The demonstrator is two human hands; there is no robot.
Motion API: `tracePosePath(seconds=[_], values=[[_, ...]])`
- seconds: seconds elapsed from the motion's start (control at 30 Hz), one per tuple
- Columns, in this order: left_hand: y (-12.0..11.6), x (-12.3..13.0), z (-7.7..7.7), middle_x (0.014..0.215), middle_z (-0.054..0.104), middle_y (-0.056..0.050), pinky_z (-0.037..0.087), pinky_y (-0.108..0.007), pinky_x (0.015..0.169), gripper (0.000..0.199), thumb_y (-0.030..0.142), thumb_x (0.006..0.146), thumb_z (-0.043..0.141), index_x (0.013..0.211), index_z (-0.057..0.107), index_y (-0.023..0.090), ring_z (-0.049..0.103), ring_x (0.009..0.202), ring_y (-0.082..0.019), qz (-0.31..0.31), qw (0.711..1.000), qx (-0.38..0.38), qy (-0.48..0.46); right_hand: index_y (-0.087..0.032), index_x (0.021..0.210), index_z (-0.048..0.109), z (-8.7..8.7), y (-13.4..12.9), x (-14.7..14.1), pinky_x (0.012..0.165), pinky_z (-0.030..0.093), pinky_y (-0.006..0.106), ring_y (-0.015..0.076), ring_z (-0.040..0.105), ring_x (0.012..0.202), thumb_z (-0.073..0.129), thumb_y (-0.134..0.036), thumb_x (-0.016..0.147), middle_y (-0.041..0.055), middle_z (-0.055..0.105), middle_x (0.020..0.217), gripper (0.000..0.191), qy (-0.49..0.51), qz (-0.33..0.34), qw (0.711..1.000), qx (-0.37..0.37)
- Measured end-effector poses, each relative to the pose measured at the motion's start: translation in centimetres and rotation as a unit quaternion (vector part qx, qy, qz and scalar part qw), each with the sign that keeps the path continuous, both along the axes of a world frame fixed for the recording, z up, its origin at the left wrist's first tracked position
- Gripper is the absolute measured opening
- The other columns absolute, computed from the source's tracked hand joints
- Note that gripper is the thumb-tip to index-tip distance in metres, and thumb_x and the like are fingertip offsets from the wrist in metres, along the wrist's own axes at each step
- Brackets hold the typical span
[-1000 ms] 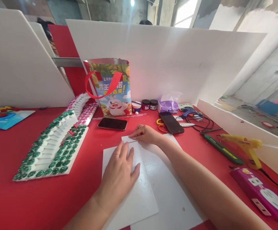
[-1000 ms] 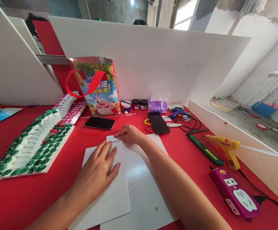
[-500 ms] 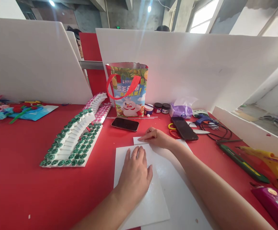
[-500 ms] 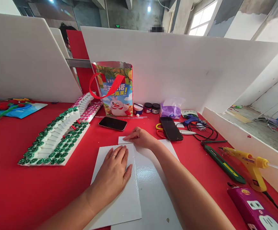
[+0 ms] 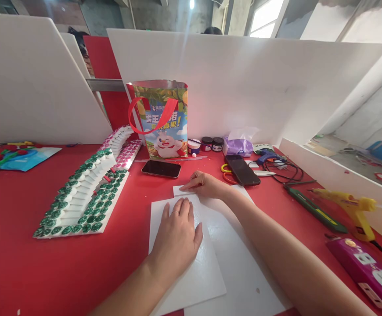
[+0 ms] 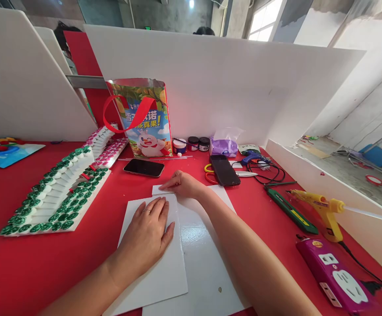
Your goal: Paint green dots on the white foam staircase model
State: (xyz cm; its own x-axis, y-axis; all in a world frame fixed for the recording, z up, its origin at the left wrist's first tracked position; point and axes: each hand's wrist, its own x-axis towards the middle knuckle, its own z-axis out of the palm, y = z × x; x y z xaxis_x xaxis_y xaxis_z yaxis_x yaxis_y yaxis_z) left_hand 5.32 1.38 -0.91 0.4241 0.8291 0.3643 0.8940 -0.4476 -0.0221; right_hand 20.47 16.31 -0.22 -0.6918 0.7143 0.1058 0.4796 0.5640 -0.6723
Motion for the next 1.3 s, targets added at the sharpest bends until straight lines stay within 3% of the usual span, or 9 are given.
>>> tracePosePath(seconds=[0.53,0.73,0.87,1.3], values=[[0.29,-0.64,0.19,0.126,0.066,-0.028,0.052,-0.059,0.098,0.053,0.026,0.099,0.033,0.129,0.061,-0.007,0.061,0.122,-0.04,-0.002,1.0,-0.002,0.015,-0.025,0.11,0.081,0.25,-0.26,-0.16,0.088,0.049,0.029,0.0175,0.059,0.09,0.066,-0.02,0.092,0.0053,0.073,0.093,0.024,-0.011,-0.014,1.0,-0.01],[0.39,-0.74,0.12,0.127,0.066,-0.028,0.051,-0.058,0.101,0.052,0.027,0.099,0.035,0.129,0.061,-0.006,0.06,0.124,-0.039,-0.01,1.0,-0.006,0.007,-0.025,0.112,0.081,0.36,-0.27,-0.14,0.088,0.049,0.03,0.0177,0.059,0.09,0.064,-0.018,0.093,0.0049,0.069,0.085,0.026,-0.02,-0.015,1.0,-0.012],[0.45,-0.64,0.08,0.129,0.065,-0.029,0.05,-0.059,0.101,0.052,0.027,0.099,0.035,0.13,0.061,-0.007,0.059,0.125,-0.04,-0.011,1.0,-0.011,0.004,-0.023,0.112,0.081,0.36,-0.31,-0.07,0.088,0.049,0.029,0.0178,0.059,0.093,0.065,-0.02,0.093,0.0061,0.067,0.091,0.025,-0.017,-0.017,1.0,-0.009],[0.51,-0.49,0.16,0.129,0.065,-0.027,0.049,-0.06,0.1,0.05,0.027,0.098,0.036,0.129,0.062,-0.002,0.058,0.124,-0.039,0.001,1.0,-0.018,-0.002,-0.025,0.11,0.081,0.38,-0.25,-0.02,0.083,0.049,0.028,0.0154,0.058,0.083,0.065,-0.017,0.093,0.0049,0.065,0.088,0.026,-0.018,-0.011,1.0,-0.003]])
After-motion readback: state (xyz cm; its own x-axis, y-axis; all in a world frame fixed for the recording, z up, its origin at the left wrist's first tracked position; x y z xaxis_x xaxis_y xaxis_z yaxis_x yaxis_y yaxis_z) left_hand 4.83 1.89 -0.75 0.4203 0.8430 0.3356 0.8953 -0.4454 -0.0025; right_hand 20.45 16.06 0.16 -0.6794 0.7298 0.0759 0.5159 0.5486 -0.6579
